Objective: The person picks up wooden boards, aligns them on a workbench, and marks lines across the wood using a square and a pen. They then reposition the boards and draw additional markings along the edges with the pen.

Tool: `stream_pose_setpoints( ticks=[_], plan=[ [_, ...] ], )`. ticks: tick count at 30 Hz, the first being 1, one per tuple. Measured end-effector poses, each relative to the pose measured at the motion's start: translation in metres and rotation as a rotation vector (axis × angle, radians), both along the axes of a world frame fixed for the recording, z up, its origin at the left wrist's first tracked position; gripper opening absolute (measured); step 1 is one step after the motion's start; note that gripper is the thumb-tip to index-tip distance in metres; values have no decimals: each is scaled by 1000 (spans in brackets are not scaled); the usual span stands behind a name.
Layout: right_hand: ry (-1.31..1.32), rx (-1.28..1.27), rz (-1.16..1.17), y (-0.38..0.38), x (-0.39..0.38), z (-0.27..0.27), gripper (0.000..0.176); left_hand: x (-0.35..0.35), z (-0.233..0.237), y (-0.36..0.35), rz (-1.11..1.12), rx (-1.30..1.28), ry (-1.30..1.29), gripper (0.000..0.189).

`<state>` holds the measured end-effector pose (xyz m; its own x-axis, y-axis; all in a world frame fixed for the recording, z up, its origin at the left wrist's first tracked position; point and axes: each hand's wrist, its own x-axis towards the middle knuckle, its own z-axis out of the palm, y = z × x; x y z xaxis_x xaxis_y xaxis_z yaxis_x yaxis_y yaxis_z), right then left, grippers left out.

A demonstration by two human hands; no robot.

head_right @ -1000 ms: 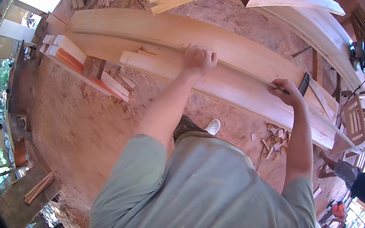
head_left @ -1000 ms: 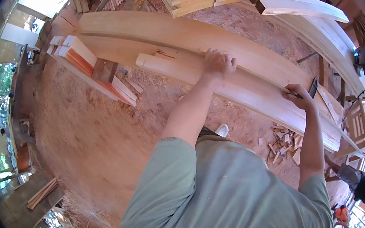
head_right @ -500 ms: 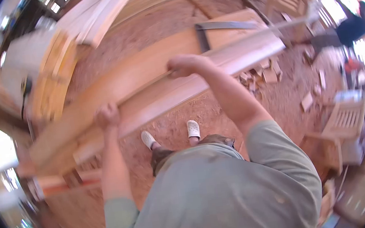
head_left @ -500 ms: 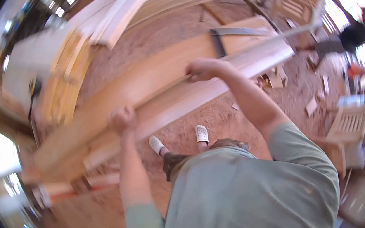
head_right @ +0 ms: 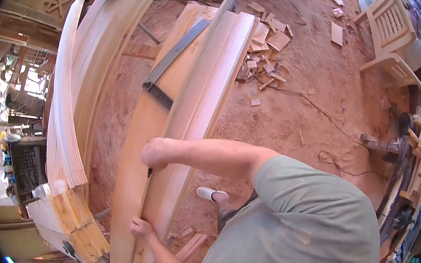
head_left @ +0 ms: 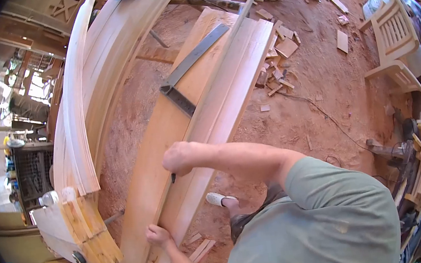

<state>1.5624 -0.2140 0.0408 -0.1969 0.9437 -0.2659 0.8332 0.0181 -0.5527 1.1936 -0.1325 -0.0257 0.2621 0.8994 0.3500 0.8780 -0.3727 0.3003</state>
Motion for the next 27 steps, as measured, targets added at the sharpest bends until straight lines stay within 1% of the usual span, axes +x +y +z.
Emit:
stream_pose_setpoints(
  ticks=[2,4,6,7,9,10,13,17,19,20,22,25,26,27],
  plan=[
    [13,35,-19,2,-1,-5,19,-2,1,1,45,-4,37,35],
    [9,4,11,3,-1,-2,20,-9,-6,7,21,4,32,36],
    [7,40,-5,3,-1,-4,21,-10,-6,7,69,-9,64,37],
    [25,43,5,2,-1,-3,21,-23,-16,17,51,-61,25,38],
    [40,54,19,1,0,-4,23,-12,-7,11,52,-35,17,38],
    [44,61,0,1,-1,-6,23,-5,-2,5,73,-16,4,38],
    [38,82,-42,2,-5,-11,21,-1,0,3,48,16,-34,40],
    [19,76,-23,8,-10,-18,20,-3,1,6,46,-6,15,42],
    [17,91,-15,9,-11,-22,22,-4,-2,8,27,54,-2,44],
    [16,86,-23,6,-10,-18,20,-4,-1,7,20,53,1,44],
    [15,83,-34,3,-9,-16,18,-4,1,7,60,36,45,45],
    [24,130,-38,4,-13,-21,19,-9,-3,9,63,57,61,46],
    [38,143,-76,5,-14,-25,19,-10,-2,7,84,67,70,46],
    [55,155,-110,6,-14,-26,19,-6,-1,5,57,82,54,47]
  ],
)
